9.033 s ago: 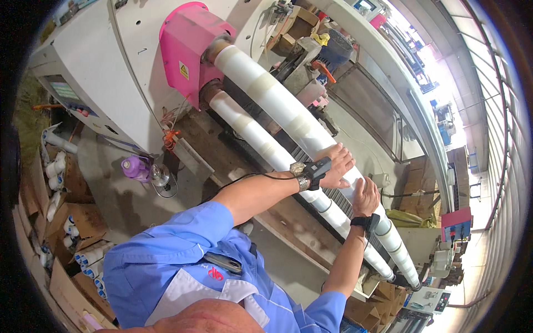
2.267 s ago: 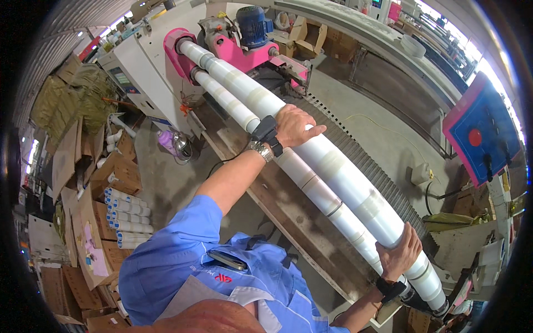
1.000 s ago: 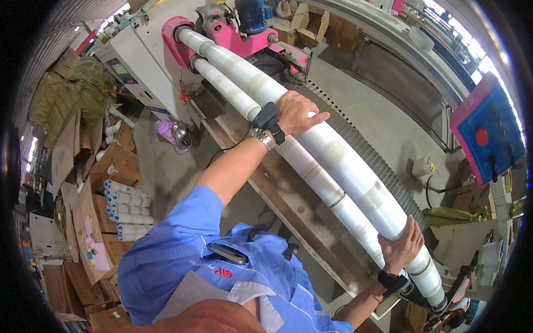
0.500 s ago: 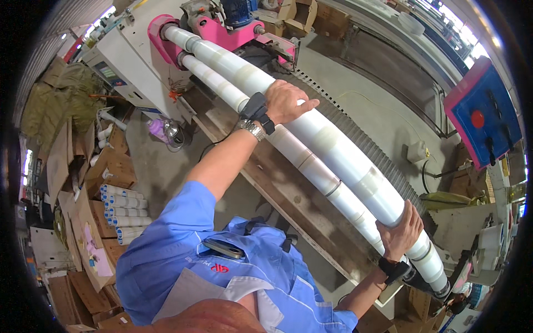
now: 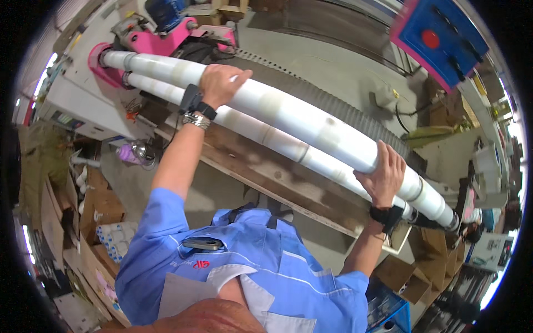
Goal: Operating an industrial rolling machine, handling large rolls of material and replacing cardboard cores.
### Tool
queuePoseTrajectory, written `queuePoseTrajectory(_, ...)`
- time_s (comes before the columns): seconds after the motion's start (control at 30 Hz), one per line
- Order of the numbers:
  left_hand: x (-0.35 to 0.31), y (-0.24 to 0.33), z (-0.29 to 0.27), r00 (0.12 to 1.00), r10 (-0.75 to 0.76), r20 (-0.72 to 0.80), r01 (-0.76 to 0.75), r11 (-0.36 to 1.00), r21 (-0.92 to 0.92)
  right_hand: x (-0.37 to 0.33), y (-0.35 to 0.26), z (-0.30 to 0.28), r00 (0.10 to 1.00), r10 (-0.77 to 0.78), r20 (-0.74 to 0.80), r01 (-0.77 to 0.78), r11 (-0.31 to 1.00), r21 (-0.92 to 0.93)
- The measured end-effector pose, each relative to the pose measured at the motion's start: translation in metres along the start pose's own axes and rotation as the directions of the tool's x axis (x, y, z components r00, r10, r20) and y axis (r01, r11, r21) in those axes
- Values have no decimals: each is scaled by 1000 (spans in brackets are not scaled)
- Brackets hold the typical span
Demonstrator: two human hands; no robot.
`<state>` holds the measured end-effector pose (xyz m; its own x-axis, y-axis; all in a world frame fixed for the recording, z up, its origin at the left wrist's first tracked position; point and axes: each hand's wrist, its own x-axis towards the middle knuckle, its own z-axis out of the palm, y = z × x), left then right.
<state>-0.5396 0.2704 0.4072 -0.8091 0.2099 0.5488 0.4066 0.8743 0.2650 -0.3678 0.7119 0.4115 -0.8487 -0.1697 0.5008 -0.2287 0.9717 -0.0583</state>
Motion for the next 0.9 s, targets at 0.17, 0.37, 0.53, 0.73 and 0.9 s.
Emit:
queuePoseTrajectory(0.17, -1, 6, -1, 1000, -16, 26, 15, 1000, 5, -4, -1, -5, 999, 29, 14, -29, 999, -21)
queuePoseTrajectory(0.37, -4, 6, 2, 999, -10, 42, 10, 1000, 8, -8, 0, -5, 999, 32, 30, -31, 999, -32)
queuePoseTrajectory(0.53, 3, 5, -1, 1000, 25, 16, -24, 1000, -16, -5, 2, -7, 1000, 23, 6, -22, 999, -30)
queuePoseTrajectory(0.73, 6, -3, -2, 1000, 14, 25, -13, 1000, -28, 6, 0, 3, 1000, -10, 9, 10, 1000, -7)
queuePoseTrajectory(0.9, 1, -5, 13, 991, 98, -92, -106, 990, -90, -5, 3, 2, 1000, -15, -6, 15, 1000, -26)
